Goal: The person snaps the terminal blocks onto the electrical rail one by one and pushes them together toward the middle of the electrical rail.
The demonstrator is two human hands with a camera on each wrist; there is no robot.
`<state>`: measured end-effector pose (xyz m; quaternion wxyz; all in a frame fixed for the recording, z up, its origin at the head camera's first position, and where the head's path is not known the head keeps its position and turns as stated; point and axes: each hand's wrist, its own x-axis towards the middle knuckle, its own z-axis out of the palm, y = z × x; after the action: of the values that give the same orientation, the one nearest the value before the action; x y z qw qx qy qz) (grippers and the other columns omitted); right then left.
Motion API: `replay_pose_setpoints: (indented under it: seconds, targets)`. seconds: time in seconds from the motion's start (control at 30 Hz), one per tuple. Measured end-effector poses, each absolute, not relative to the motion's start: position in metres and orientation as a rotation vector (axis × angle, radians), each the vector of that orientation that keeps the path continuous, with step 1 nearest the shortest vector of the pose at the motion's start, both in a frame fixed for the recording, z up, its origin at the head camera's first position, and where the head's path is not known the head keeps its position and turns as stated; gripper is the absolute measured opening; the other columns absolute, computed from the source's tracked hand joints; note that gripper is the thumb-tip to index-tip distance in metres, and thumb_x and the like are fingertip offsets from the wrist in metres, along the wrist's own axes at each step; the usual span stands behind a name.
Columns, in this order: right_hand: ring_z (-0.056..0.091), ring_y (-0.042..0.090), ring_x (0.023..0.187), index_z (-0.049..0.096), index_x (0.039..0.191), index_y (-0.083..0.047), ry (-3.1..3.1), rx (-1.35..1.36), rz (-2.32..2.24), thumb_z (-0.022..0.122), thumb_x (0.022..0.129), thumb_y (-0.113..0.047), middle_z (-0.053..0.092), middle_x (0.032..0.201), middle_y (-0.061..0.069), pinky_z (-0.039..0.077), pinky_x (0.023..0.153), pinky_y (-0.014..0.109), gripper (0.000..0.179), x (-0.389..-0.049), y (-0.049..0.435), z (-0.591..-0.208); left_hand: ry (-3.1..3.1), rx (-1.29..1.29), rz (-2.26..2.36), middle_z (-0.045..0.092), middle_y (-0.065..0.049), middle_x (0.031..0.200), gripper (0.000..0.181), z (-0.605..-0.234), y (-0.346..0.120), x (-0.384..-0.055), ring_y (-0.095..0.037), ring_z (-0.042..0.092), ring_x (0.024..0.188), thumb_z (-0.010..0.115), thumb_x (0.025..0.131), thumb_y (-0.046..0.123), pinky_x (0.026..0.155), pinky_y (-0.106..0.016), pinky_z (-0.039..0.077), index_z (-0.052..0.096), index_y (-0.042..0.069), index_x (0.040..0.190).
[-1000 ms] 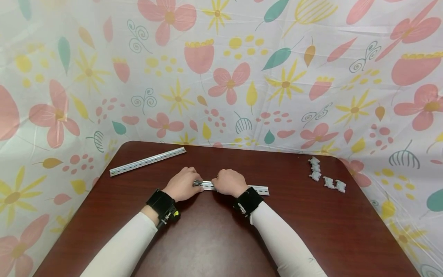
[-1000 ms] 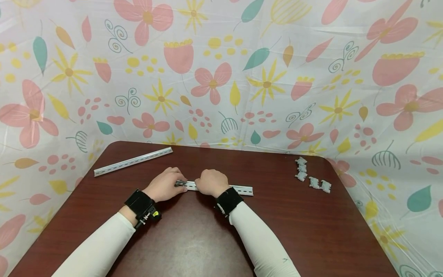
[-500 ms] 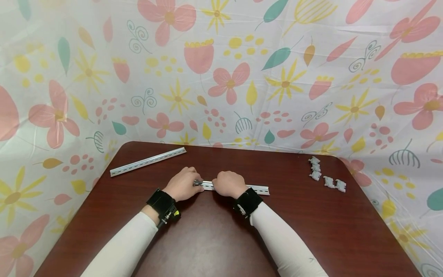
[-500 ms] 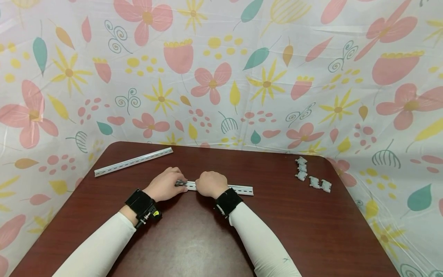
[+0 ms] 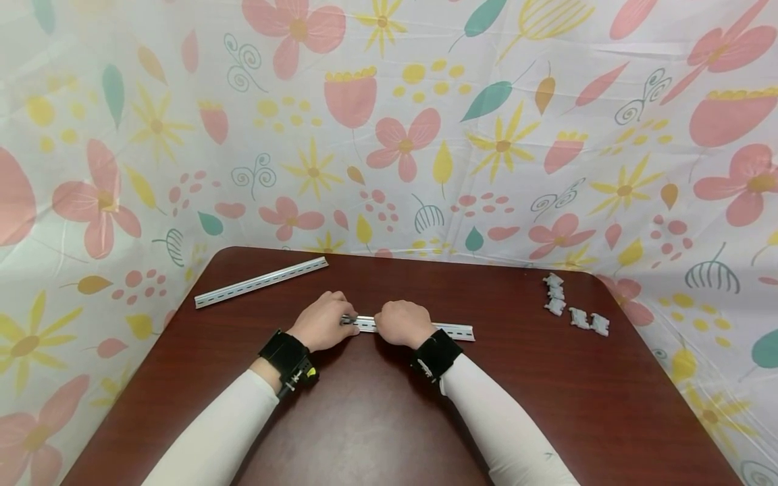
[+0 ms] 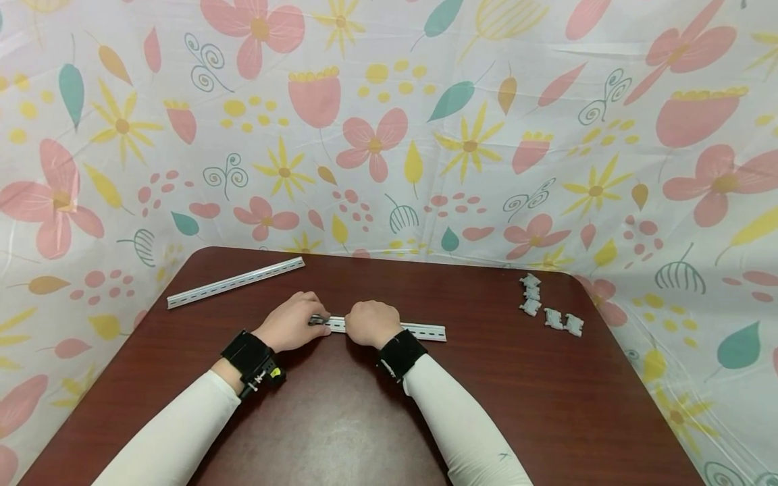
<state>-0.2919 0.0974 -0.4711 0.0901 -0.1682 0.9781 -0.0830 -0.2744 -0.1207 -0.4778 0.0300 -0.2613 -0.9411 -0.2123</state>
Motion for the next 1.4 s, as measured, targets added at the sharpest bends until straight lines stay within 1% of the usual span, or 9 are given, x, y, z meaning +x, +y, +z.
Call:
replay_pose_setpoints:
  seconds: [0.1, 0.3, 0.37, 0.7, 0.83, 1.1, 1.23, 1.33, 1.4]
  targets:
    - [0.066, 0.021, 0.068, 0.072, 0.072, -0.016, 2.905, -0.494, -0.242, 0.055, 0.114, -0.026, 0.068, 0.076, 0.004, 0.057, 0.058, 0.049, 0.047, -0.281, 0.094, -0.458, -2.901, -0.801, -0.656, 0.068, 0.000, 0.107, 0.019, -0.479, -0.121, -0.275, -0.023, 0.059, 0.103, 0.090, 0.097, 0.027, 0.084, -0.038, 0.054, 0.086, 0.014, 0.111]
    - [0.066, 0.021, 0.070, 0.072, 0.073, -0.018, 2.935, -0.529, -0.226, 0.053, 0.114, -0.027, 0.071, 0.081, 0.004, 0.057, 0.057, 0.048, 0.046, -0.280, 0.095, -0.462, -2.888, -0.810, -0.652, 0.067, 0.000, 0.106, 0.018, -0.479, -0.121, -0.275, -0.023, 0.058, 0.101, 0.091, 0.097, 0.027, 0.083, -0.038, 0.054, 0.086, 0.015, 0.109]
    - [0.068, 0.023, 0.072, 0.072, 0.073, -0.016, 2.921, -0.497, -0.208, 0.055, 0.113, -0.023, 0.072, 0.082, 0.006, 0.058, 0.059, 0.050, 0.044, -0.277, 0.092, -0.457, -2.888, -0.813, -0.650, 0.067, 0.000, 0.106, 0.018, -0.479, -0.121, -0.275, -0.023, 0.058, 0.101, 0.090, 0.097, 0.027, 0.083, -0.038, 0.054, 0.087, 0.015, 0.109]
    - [0.064, 0.022, 0.067, 0.075, 0.076, -0.019, 2.906, -0.542, -0.202, 0.055, 0.112, -0.025, 0.071, 0.081, 0.005, 0.054, 0.052, 0.049, 0.042, -0.294, 0.099, -0.484, -2.891, -0.807, -0.636, 0.068, 0.000, 0.107, 0.019, -0.479, -0.121, -0.275, -0.024, 0.059, 0.102, 0.091, 0.097, 0.028, 0.084, -0.038, 0.054, 0.086, 0.014, 0.110]
    - [0.066, 0.021, 0.069, 0.075, 0.075, -0.017, 2.898, -0.471, -0.200, 0.057, 0.113, -0.025, 0.072, 0.082, 0.005, 0.057, 0.056, 0.049, 0.043, -0.278, 0.092, -0.462, -2.900, -0.797, -0.634, 0.068, 0.000, 0.108, 0.019, -0.479, -0.120, -0.274, -0.024, 0.059, 0.104, 0.091, 0.097, 0.028, 0.085, -0.038, 0.055, 0.087, 0.015, 0.110]
    - [0.065, 0.022, 0.069, 0.078, 0.084, -0.014, 2.951, -0.429, -0.230, 0.056, 0.114, -0.029, 0.072, 0.084, 0.006, 0.056, 0.058, 0.048, 0.040, -0.268, 0.093, -0.455, -2.925, -0.774, -0.641, 0.068, 0.000, 0.109, 0.020, -0.477, -0.118, -0.271, -0.024, 0.060, 0.105, 0.090, 0.097, 0.029, 0.085, -0.039, 0.055, 0.087, 0.015, 0.112]
    - [0.063, 0.021, 0.065, 0.074, 0.077, -0.015, 2.979, -0.446, -0.268, 0.057, 0.114, -0.032, 0.067, 0.075, 0.004, 0.055, 0.055, 0.045, 0.044, -0.268, 0.097, -0.453, -2.920, -0.778, -0.633, 0.068, 0.001, 0.108, 0.020, -0.477, -0.118, -0.271, -0.023, 0.060, 0.104, 0.090, 0.097, 0.029, 0.085, -0.038, 0.055, 0.087, 0.015, 0.111]
    - [0.060, 0.022, 0.059, 0.069, 0.069, -0.015, 2.998, -0.454, -0.347, 0.060, 0.114, -0.040, 0.060, 0.065, 0.003, 0.049, 0.050, 0.041, 0.052, -0.269, 0.101, -0.450, -2.917, -0.778, -0.629, 0.068, 0.000, 0.107, 0.020, -0.478, -0.118, -0.272, -0.023, 0.060, 0.103, 0.090, 0.097, 0.028, 0.084, -0.038, 0.055, 0.087, 0.015, 0.111]
    - [0.059, 0.022, 0.057, 0.068, 0.069, -0.015, 3.012, -0.450, -0.399, 0.061, 0.114, -0.047, 0.057, 0.061, 0.003, 0.046, 0.049, 0.039, 0.056, -0.270, 0.104, -0.449, -2.917, -0.778, -0.623, 0.068, 0.000, 0.108, 0.021, -0.478, -0.118, -0.272, -0.024, 0.060, 0.104, 0.090, 0.097, 0.029, 0.085, -0.039, 0.056, 0.087, 0.014, 0.111]
